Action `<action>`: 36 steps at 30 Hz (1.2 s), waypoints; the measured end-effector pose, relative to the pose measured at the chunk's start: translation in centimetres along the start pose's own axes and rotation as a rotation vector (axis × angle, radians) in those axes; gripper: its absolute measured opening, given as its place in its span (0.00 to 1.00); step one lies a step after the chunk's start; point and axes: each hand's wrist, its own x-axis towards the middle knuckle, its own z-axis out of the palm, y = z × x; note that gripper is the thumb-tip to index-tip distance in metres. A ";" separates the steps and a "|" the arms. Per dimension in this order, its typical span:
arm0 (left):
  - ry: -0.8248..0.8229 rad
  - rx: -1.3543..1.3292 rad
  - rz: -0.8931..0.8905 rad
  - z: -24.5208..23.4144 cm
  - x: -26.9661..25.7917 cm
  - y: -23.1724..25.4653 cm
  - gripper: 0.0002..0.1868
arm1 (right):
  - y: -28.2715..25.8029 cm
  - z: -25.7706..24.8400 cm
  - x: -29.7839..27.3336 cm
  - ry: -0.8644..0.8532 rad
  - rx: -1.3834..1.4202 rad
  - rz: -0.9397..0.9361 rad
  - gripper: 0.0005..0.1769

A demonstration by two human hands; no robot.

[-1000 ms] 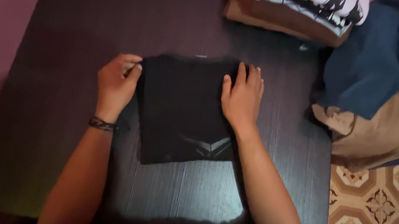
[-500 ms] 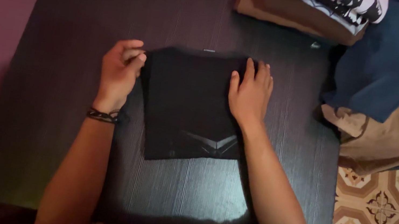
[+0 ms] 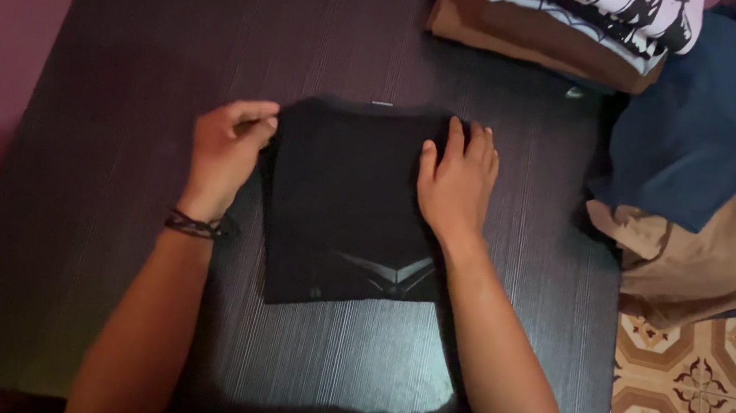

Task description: Folding a black t-shirt on a table

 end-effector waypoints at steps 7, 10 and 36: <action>-0.022 0.439 0.139 0.4 -1.7 2.7 0.21 | 0.8 0.8 -0.3 0.030 0.000 -0.028 0.27; -0.019 0.430 0.122 0.4 -1.5 2.3 0.19 | 0.7 0.7 0.0 0.042 -0.012 -0.029 0.27; -0.244 0.973 0.551 3.3 -5.6 4.6 0.34 | -0.2 -0.6 0.0 -0.039 0.109 -0.071 0.29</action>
